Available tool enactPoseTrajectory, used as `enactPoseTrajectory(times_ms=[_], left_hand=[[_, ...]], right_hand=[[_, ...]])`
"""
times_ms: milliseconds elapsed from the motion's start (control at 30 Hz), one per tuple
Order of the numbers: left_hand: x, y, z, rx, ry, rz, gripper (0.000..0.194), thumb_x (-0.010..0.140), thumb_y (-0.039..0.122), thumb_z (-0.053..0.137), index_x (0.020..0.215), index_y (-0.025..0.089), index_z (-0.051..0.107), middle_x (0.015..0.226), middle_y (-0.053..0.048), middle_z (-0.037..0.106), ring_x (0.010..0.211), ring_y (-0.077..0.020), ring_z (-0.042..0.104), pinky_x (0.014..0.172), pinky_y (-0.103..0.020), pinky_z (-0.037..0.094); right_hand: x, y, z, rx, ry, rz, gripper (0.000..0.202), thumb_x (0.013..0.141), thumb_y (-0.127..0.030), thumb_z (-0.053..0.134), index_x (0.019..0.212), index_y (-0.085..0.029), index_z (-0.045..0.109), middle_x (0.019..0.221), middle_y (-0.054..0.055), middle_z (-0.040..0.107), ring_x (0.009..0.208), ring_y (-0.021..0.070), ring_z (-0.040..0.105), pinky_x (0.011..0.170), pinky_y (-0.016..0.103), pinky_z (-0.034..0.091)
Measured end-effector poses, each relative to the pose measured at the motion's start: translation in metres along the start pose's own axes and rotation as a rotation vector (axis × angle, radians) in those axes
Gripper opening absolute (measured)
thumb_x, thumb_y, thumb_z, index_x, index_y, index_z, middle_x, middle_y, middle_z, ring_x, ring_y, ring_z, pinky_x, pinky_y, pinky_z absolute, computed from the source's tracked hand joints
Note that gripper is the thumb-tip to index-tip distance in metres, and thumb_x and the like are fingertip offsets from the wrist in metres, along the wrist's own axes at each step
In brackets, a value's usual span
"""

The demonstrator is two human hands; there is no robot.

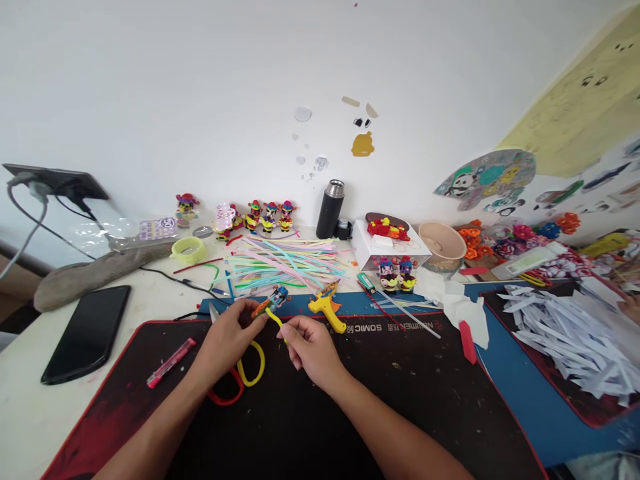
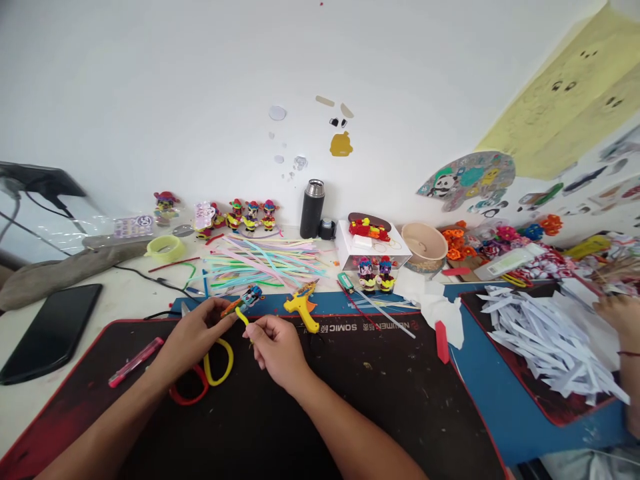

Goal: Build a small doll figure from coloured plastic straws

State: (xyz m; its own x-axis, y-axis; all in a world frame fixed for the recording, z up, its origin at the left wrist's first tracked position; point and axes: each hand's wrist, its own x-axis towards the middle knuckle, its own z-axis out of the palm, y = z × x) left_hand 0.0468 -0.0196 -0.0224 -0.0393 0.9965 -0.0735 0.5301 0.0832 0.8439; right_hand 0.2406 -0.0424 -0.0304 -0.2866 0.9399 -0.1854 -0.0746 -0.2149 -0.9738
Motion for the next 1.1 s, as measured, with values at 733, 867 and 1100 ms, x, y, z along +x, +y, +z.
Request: enactPoseTrajectory(times_ms=[733,867,1100], left_hand=[[-0.013,0.002,-0.003,-0.596,-0.118,-0.214,0.054,0.070,0.059,0.086,0.101,0.020,0.065,0.082,-0.004,0.076,0.074,-0.0233,0.075,0.074,-0.037,0.061],[-0.021,0.001,0.002,-0.783,-0.116,-0.294,0.050,0.066,0.047,0.093,0.098,0.020,0.065,0.087,-0.003,0.075,0.074,-0.0202,0.075,0.076,-0.035,0.062],[-0.031,0.002,0.007,-0.964,-0.164,-0.340,0.047,0.065,0.038,0.098,0.095,0.020,0.067,0.090,-0.002,0.074,0.076,-0.0166,0.073,0.078,-0.031,0.061]], right_hand=[[-0.002,-0.010,0.014,-0.017,-0.007,-0.060,0.048,0.091,-0.065,0.067,0.085,-0.018,0.066,0.047,-0.009,0.048,0.038,0.0072,0.037,0.041,0.021,0.028],[-0.003,-0.007,0.012,-0.028,-0.006,-0.051,0.050,0.090,-0.068,0.067,0.083,-0.018,0.065,0.048,-0.008,0.049,0.037,0.0073,0.037,0.040,0.021,0.028],[-0.005,0.002,0.009,-0.024,-0.010,-0.033,0.054,0.089,-0.071,0.067,0.084,-0.018,0.067,0.048,-0.008,0.049,0.037,0.0073,0.037,0.040,0.021,0.027]])
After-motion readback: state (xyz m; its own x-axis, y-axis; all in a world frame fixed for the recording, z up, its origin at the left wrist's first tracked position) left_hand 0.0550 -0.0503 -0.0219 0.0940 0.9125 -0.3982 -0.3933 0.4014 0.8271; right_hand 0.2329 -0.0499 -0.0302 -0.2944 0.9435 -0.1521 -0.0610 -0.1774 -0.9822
